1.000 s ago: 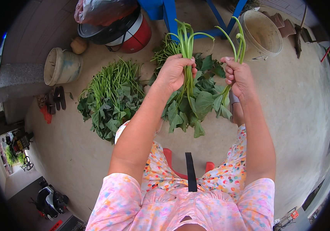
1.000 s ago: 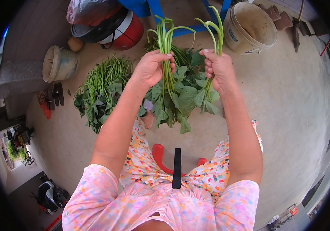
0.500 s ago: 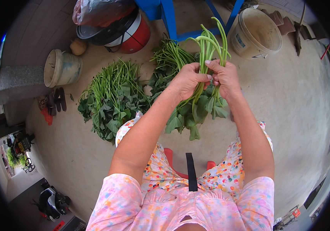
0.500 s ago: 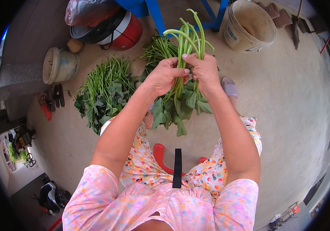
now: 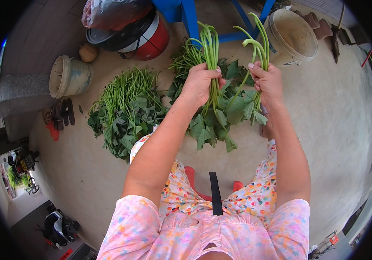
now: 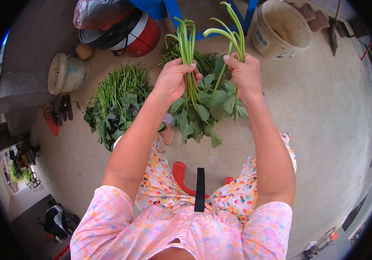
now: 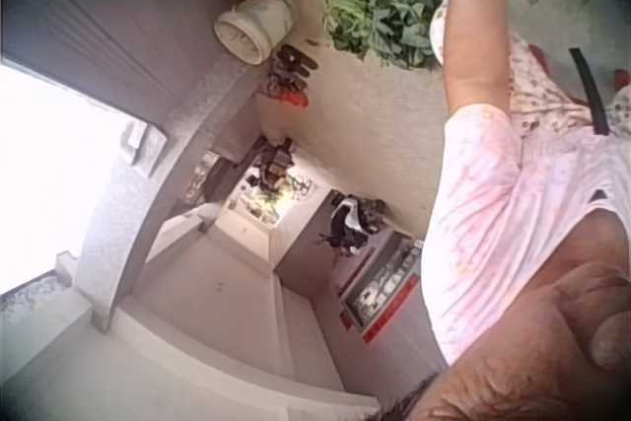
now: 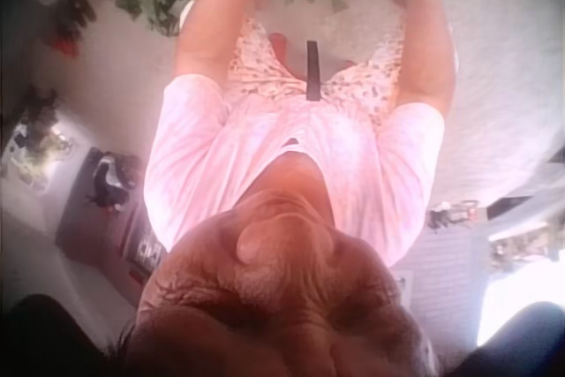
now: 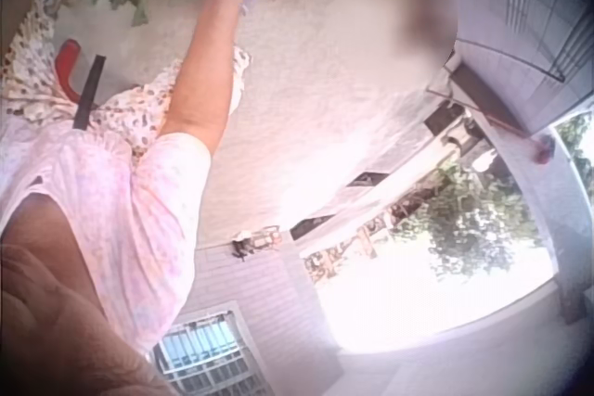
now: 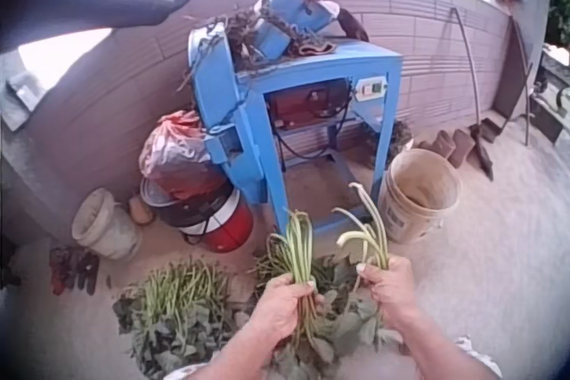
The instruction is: The person sits on a low stool and repeatedly picks up bunches of leafy green vegetables from a pile on the floor. They separate stems and leaves by hand, then place the sorted portions back onto the floor in separate piles.
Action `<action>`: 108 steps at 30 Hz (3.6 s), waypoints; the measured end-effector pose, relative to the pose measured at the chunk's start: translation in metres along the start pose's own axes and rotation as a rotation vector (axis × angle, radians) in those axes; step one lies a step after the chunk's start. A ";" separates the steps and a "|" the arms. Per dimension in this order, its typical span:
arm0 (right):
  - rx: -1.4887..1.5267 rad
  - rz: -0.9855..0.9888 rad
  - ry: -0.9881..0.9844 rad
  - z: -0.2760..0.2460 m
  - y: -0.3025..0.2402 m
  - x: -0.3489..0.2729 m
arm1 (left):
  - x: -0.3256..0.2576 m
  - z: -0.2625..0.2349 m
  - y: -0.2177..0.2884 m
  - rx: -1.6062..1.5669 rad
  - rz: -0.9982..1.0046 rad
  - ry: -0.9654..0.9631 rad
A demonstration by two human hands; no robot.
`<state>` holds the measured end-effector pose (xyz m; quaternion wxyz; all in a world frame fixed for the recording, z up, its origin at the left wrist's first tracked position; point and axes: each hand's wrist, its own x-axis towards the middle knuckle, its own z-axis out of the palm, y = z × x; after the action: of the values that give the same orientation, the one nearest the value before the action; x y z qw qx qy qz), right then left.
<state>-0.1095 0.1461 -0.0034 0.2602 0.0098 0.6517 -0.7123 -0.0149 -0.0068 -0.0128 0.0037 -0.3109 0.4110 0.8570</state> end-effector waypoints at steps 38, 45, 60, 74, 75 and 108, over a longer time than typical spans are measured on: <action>0.930 0.205 0.190 -0.162 -0.007 0.039 | -0.004 -0.049 0.037 0.176 0.197 0.273; 0.811 0.257 0.211 -0.140 -0.002 0.039 | -0.003 -0.044 0.035 0.207 0.125 0.218; 0.588 0.169 0.218 -0.101 -0.001 0.033 | -0.003 -0.033 0.032 0.173 0.059 0.162; 0.325 0.170 0.158 -0.060 -0.015 0.014 | 0.000 -0.029 0.029 0.000 -0.030 -0.009; 0.299 0.180 0.150 -0.056 -0.016 0.012 | -0.002 -0.026 0.029 -0.004 -0.038 -0.015; 0.199 0.235 0.017 0.011 0.004 -0.004 | -0.010 0.017 -0.003 0.074 -0.165 -0.110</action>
<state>-0.1011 0.1366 -0.0043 0.3340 0.1180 0.5746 -0.7378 -0.0153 0.0102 -0.0015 0.1080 -0.2959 0.4144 0.8539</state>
